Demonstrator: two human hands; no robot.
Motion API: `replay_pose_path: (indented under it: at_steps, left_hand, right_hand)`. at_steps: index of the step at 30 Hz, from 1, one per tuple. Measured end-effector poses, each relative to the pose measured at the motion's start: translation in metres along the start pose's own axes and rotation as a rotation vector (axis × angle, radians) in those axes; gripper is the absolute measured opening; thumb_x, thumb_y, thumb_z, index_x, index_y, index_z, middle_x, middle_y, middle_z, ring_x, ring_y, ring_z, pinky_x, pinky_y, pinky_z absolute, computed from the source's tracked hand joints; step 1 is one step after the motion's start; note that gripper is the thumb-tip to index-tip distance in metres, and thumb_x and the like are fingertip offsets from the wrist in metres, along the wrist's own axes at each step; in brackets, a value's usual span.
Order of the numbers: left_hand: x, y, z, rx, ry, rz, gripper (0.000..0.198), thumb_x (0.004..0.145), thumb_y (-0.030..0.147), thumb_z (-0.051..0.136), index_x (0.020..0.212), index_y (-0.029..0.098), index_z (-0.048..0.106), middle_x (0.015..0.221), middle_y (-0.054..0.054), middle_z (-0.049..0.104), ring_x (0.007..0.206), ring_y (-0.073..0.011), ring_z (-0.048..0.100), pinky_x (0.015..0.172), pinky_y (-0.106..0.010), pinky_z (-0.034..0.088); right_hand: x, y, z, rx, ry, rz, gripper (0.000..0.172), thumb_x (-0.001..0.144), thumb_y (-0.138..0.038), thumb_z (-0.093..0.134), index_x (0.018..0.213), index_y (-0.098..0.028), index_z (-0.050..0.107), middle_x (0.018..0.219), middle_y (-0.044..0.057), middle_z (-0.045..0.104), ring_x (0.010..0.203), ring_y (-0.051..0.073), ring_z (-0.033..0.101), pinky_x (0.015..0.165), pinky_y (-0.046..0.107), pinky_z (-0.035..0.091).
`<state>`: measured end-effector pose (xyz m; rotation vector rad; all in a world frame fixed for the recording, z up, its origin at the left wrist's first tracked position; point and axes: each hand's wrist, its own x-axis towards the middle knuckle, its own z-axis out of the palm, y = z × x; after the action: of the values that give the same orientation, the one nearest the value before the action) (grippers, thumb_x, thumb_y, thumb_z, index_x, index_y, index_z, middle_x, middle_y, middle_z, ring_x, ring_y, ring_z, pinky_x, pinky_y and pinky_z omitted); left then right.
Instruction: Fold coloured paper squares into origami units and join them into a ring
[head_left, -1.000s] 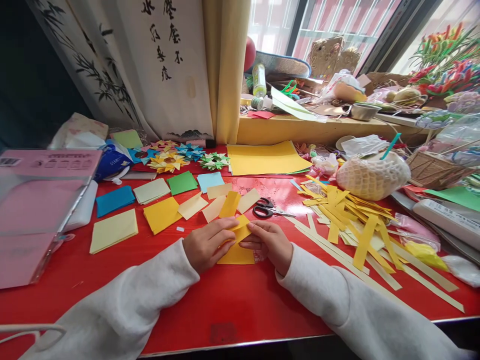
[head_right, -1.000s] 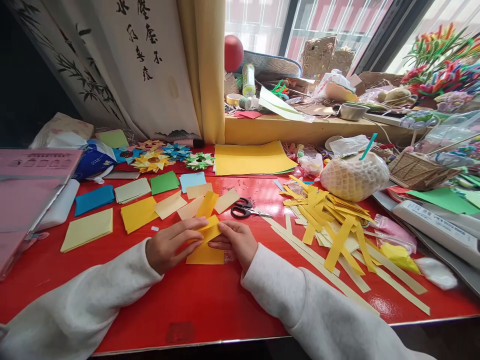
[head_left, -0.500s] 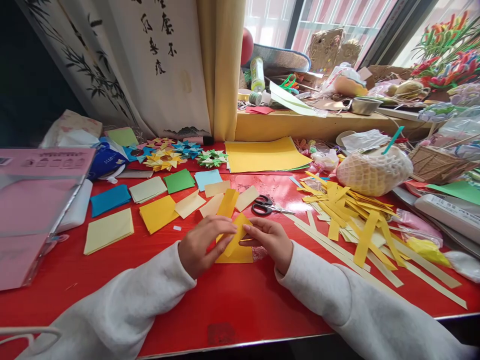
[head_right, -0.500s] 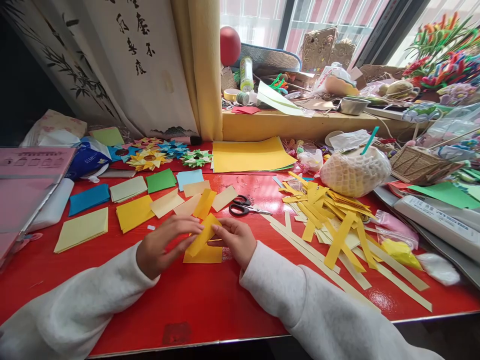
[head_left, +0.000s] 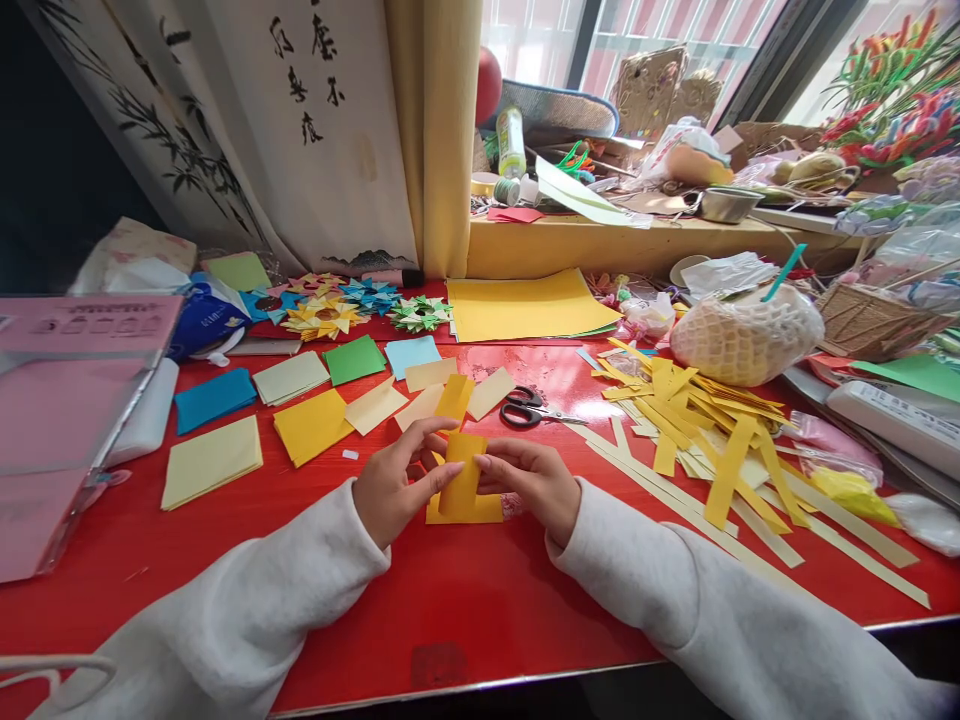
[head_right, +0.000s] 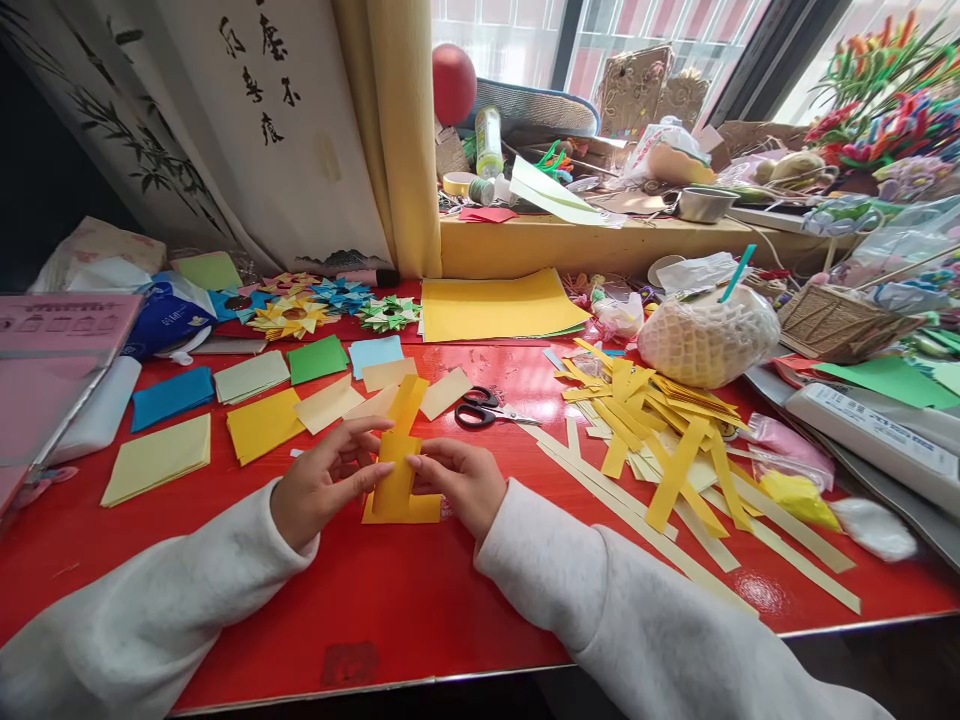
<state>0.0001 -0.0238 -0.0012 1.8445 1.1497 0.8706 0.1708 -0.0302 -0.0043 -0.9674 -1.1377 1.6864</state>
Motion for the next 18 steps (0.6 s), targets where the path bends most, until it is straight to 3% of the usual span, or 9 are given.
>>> replay_pose_path:
  at_steps: [9, 18]
  left_hand:
    - [-0.0013, 0.0056, 0.0026, 0.136, -0.002, 0.063, 0.031, 0.076, 0.033, 0.049, 0.105, 0.024, 0.047, 0.078, 0.0, 0.053, 0.069, -0.0109, 0.055, 0.056, -0.021, 0.049]
    - [-0.0004, 0.0027, -0.0012, 0.169, -0.022, 0.176, 0.03, 0.078, 0.027, 0.047, 0.108, 0.024, 0.049, 0.086, -0.001, 0.054, 0.07, -0.0099, 0.053, 0.059, -0.02, 0.048]
  right_hand:
    - [-0.004, 0.0021, 0.0018, -0.029, -0.047, -0.069, 0.023, 0.07, -0.037, 0.053, 0.08, -0.018, 0.061, 0.075, 0.001, 0.063, 0.072, 0.016, 0.061, 0.067, 0.029, 0.05]
    - [-0.0025, 0.0019, 0.0023, -0.012, -0.066, -0.057, 0.025, 0.07, -0.035, 0.054, 0.087, -0.019, 0.061, 0.08, 0.001, 0.064, 0.075, 0.016, 0.061, 0.073, 0.031, 0.049]
